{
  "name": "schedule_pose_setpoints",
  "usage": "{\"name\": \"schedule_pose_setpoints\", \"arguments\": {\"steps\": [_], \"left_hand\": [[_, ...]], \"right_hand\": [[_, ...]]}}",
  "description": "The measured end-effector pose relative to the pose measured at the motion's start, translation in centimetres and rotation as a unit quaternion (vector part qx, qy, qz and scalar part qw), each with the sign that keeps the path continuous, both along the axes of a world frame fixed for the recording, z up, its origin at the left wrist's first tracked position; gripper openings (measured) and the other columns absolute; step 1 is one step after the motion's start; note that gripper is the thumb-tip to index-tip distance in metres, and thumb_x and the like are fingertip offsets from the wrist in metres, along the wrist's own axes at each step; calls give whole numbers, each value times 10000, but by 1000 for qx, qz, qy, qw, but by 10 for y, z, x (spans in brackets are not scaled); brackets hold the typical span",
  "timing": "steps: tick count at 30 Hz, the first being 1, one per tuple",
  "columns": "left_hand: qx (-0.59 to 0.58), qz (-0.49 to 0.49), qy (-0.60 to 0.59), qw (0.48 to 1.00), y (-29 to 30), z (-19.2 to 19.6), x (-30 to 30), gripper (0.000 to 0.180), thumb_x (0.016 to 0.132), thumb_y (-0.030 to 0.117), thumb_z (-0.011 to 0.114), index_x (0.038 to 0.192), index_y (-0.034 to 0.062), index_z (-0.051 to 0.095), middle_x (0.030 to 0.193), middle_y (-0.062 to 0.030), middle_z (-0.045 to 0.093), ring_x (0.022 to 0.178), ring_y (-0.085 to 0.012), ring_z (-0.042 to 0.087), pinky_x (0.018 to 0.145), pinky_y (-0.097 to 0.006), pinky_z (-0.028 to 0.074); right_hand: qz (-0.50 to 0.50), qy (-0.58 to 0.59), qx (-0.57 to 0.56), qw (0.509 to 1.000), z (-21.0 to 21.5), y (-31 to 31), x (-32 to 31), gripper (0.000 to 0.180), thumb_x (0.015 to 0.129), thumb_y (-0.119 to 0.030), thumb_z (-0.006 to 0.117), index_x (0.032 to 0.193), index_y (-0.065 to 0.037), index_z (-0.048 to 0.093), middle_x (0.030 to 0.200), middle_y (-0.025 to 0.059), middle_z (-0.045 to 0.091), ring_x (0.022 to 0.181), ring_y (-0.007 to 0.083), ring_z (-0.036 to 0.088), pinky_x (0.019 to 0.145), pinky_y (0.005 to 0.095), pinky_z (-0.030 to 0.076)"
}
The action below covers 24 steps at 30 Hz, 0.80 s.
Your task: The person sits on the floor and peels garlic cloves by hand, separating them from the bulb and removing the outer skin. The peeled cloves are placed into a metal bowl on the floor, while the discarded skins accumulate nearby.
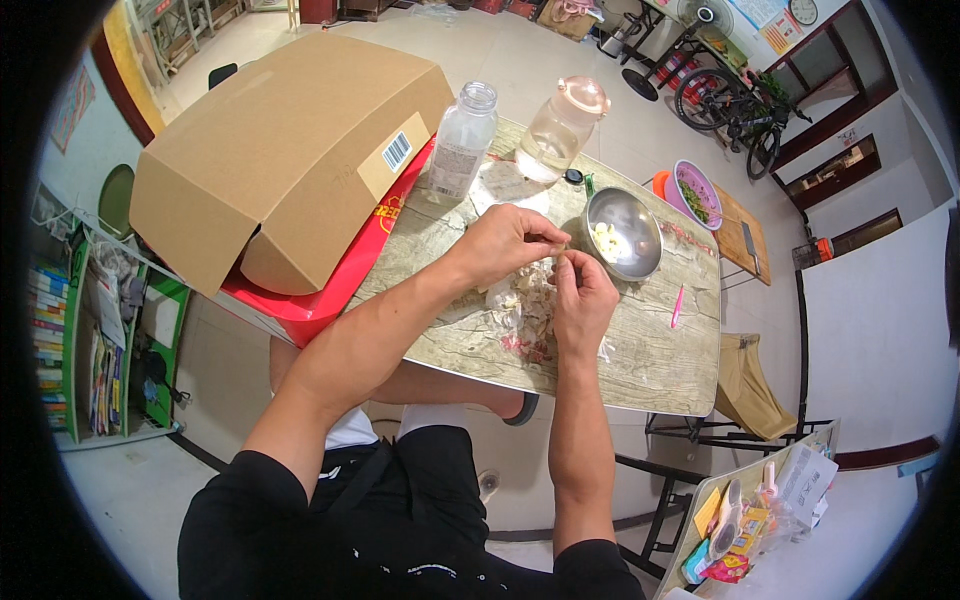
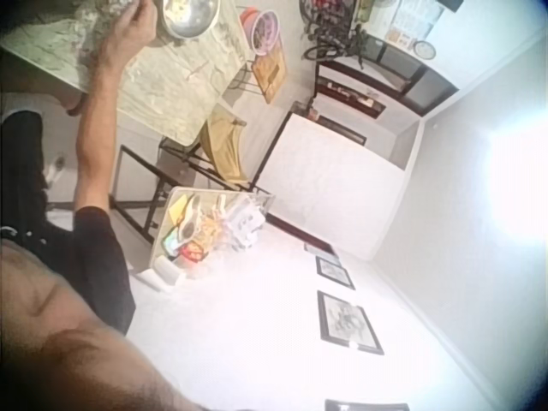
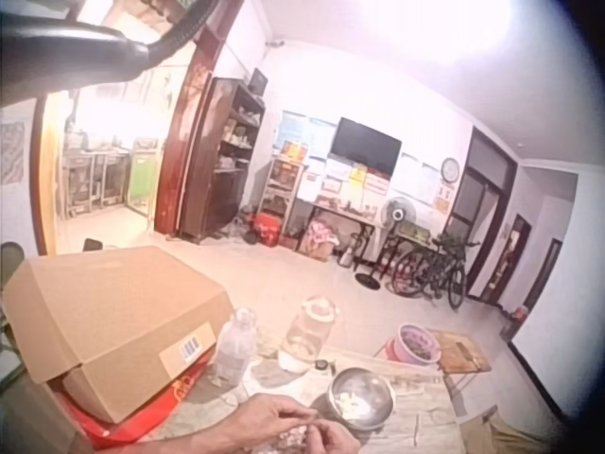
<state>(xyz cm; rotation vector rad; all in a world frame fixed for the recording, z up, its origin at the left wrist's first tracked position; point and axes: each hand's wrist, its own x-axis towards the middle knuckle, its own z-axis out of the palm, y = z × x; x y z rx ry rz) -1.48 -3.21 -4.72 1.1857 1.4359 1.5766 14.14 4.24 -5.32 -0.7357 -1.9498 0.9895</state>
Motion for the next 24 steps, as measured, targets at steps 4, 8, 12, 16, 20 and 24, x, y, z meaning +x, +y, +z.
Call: {"name": "schedule_pose_setpoints", "arguments": {"steps": [4, 8, 12, 16, 20, 24], "left_hand": [[7, 2, 0, 1000, 3, -7, -1, 217, 902, 42, 745, 1104, -38, 751, 1023, -89, 758, 924, -115, 690, 830, -256, 552], [-4, 3, 9, 1000, 3, -7, 0, 217, 897, 38, 754, 1100, -39, 752, 1007, -82, 759, 906, -110, 689, 812, -250, 553], [-4, -1, 16, 1000, 2, -8, 0, 219, 895, 39, 756, 1100, -38, 752, 991, -80, 763, 899, -109, 691, 810, -251, 554], [-5, -3, 31, 1000, 2, -6, 1, 222, 895, 37, 751, 1104, -36, 753, 1003, -90, 768, 922, -110, 695, 827, -255, 556], [-16, -20, 3, 1000, 0, 0, 1, 241, 900, 48, 743, 1126, -36, 747, 1034, -103, 769, 958, -119, 697, 869, -261, 552], [-11, -53, -51, 997, 1, 0, -2, 282, 912, 58, 729, 1176, -42, 727, 1086, -107, 759, 1002, -132, 690, 906, -269, 544]], "right_hand": [[5, -16, 11, 1000, -1, 2, 1, 161, 984, -107, 672, 991, 49, 711, 819, 41, 684, 695, 85, 624, 633, 252, 514], [2, -27, 29, 999, -1, 3, 1, 133, 957, -92, 683, 985, 35, 711, 789, 73, 679, 652, 124, 618, 612, 280, 503], [9, -34, 21, 999, -5, 6, 2, 149, 983, -109, 671, 954, 34, 702, 757, 9, 660, 662, 61, 579, 600, 231, 470], [3, -34, -26, 999, -5, 7, 3, 120, 935, -87, 686, 958, 30, 705, 761, 66, 669, 630, 100, 590, 597, 271, 488], [14, -2, -98, 995, -2, 4, 2, 107, 952, -82, 668, 930, 21, 685, 761, 6, 645, 627, 50, 551, 566, 236, 457], [26, 43, -158, 986, 2, 1, -1, 98, 974, -87, 655, 946, 6, 667, 765, -38, 616, 626, 24, 520, 545, 204, 427]]}}
